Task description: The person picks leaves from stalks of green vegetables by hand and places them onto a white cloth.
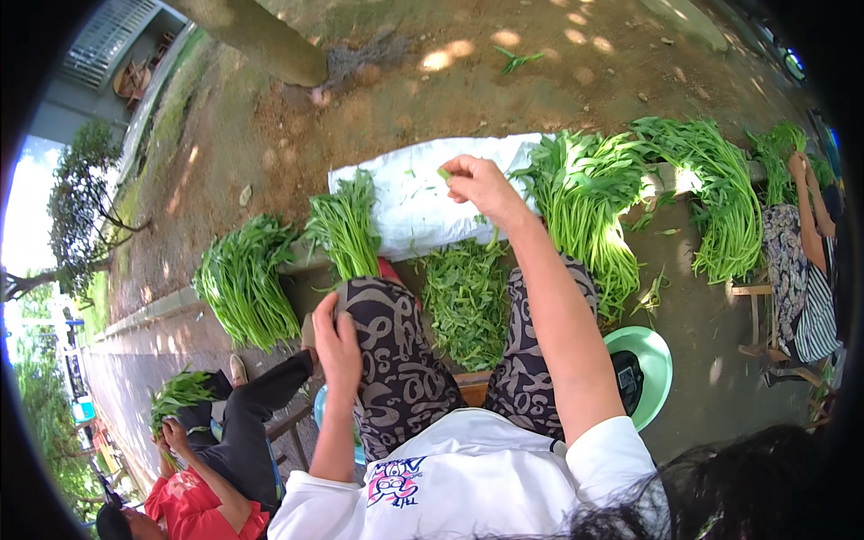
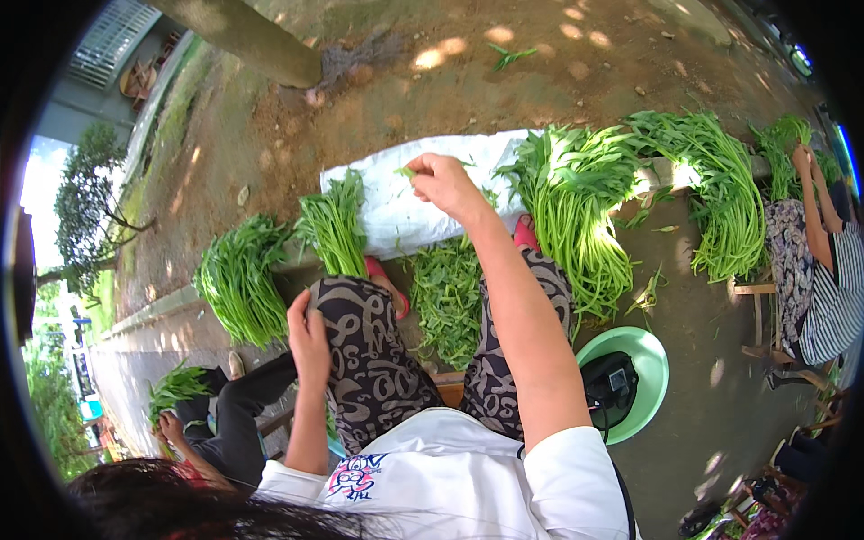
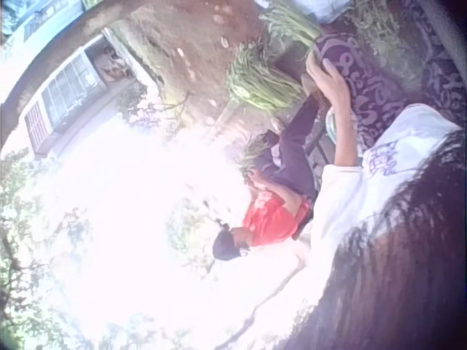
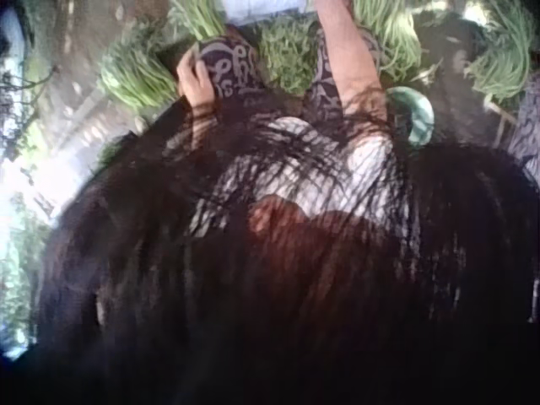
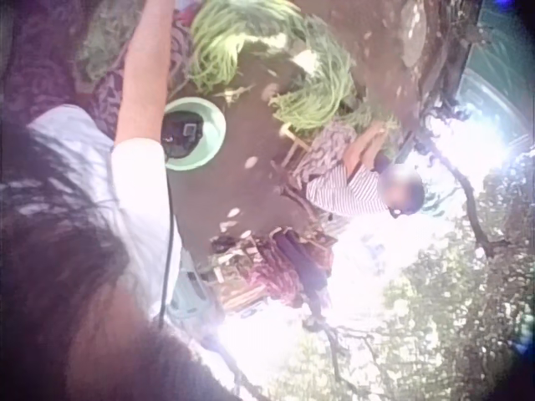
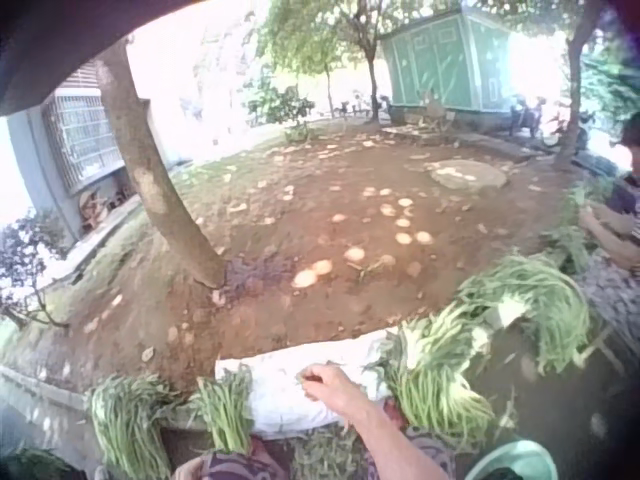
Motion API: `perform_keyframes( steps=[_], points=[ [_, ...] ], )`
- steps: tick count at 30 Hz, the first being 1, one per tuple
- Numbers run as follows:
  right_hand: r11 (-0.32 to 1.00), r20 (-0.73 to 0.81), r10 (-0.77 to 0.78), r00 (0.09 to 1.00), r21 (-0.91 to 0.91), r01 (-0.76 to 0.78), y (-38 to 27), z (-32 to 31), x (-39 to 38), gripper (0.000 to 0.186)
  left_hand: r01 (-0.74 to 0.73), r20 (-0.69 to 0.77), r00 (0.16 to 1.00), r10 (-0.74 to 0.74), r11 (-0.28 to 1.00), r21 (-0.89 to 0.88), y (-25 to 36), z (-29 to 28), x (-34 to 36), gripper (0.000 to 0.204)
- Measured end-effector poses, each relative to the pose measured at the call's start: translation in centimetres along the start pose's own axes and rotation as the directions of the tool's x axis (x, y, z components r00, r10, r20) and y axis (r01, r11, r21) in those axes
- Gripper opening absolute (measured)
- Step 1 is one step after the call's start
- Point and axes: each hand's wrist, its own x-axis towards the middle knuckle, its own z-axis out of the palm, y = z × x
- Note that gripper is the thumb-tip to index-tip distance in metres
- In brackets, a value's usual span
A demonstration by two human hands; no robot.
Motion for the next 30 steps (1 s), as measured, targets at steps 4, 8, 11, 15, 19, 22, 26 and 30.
perform_keyframes(
  steps=[4, 8, 11, 15, 19, 22, 26, 30],
  points=[
    [0.998, 0.007, -0.041, 0.999, 0.037, 0.041, -0.3, 0.0, -0.9, 0.023, -0.145, -0.038, 0.986, 0.163, 0.948, 0.284, 1.9, 0.1, -1.5, 0.035],
    [0.956, 0.039, 0.037, 0.999, 0.290, -0.047, -2.0, 1.6, -2.3, 0.022, -0.176, -0.088, 0.977, 0.196, 0.965, 0.196, 1.0, -0.1, -0.3, 0.031],
    [0.870, 0.068, 0.026, 0.997, 0.490, -0.056, -2.8, 3.1, -4.2, 0.021, -0.207, -0.104, 0.966, 0.238, 0.948, 0.243, 1.0, 0.5, 0.3, 0.031],
    [0.890, 0.100, -0.020, 0.995, 0.455, -0.027, -4.0, 5.7, -6.6, 0.021, -0.255, -0.147, 0.944, 0.297, 0.935, 0.248, 1.6, 0.1, -0.3, 0.024],
    [0.918, 0.138, -0.045, 0.989, 0.396, -0.013, -5.7, 6.7, -9.4, 0.020, -0.136, -0.063, 0.990, 0.123, 0.956, -0.262, 3.7, 0.3, -2.0, 0.016],
    [0.950, 0.178, -0.069, 0.982, 0.313, 0.010, -5.7, 7.1, -10.8, 0.018, 0.172, 0.233, 0.972, -0.030, 0.770, -0.615, 7.8, 0.5, -2.6, 0.020],
    [0.984, 0.237, -0.136, 0.962, 0.147, 0.103, -5.4, 8.6, -11.6, 0.017, 0.207, 0.308, 0.951, 0.021, 0.698, -0.686, 9.0, 1.1, -2.1, 0.025],
    [0.983, 0.250, -0.176, 0.952, 0.096, 0.156, -4.2, 9.1, -11.1, 0.016, 0.232, 0.278, 0.960, -0.029, 0.636, -0.736, 7.2, 2.6, -1.1, 0.013]
  ],
)
